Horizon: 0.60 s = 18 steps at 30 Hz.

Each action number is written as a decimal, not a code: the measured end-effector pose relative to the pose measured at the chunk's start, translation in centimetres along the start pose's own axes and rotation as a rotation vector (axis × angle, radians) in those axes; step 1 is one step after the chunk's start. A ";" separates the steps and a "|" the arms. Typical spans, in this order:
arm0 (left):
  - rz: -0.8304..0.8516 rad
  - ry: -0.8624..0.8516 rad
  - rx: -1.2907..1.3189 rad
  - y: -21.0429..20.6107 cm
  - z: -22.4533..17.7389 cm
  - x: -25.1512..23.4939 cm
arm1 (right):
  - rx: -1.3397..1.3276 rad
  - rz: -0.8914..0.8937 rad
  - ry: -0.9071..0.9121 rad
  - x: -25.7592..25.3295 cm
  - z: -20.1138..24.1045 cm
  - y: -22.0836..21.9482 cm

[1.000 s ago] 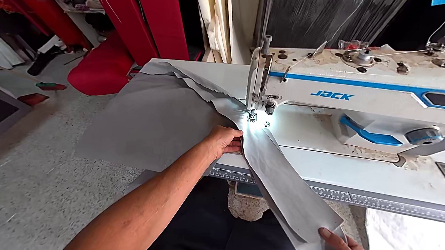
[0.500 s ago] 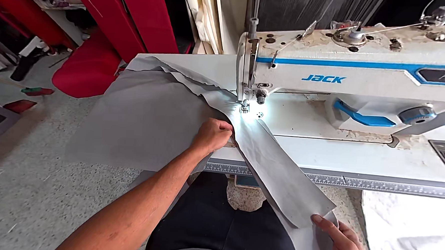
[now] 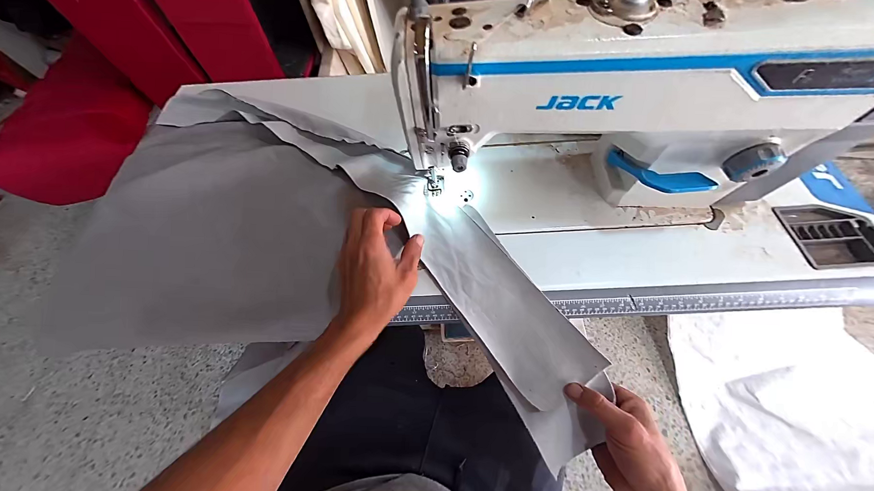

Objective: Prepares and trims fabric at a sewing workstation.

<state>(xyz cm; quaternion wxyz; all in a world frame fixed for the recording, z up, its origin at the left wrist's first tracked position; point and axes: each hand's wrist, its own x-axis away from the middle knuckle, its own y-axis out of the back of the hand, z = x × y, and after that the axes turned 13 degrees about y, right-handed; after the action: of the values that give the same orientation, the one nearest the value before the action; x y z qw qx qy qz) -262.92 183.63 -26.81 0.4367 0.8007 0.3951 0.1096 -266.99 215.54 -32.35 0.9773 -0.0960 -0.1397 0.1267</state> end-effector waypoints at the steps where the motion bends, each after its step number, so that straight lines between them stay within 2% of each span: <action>1: -0.011 -0.132 0.022 0.1 -0.1 2.2 | -0.024 -0.003 -0.022 0.0 0.1 0.0; 3: 0.042 -0.404 0.084 -1.0 -0.4 7.5 | -0.075 -0.011 -0.072 0.1 0.3 -0.1; 6: 0.169 -0.606 0.142 -3.5 -2.0 13.0 | -0.142 0.002 -0.120 0.1 0.8 -0.5; 11: 0.175 -0.647 0.137 -5.9 -3.3 13.9 | -0.213 0.035 -0.173 0.1 1.5 -0.7; 18: 0.145 -0.724 0.143 -5.3 -2.5 13.8 | -0.274 0.067 -0.219 -0.6 2.0 -0.8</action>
<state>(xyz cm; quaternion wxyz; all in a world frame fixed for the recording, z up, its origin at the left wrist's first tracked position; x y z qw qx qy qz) -257.94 196.84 -31.87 0.4821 0.8420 0.1642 -0.1777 -267.95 214.87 -30.46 0.9293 -0.2184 -0.2578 0.1488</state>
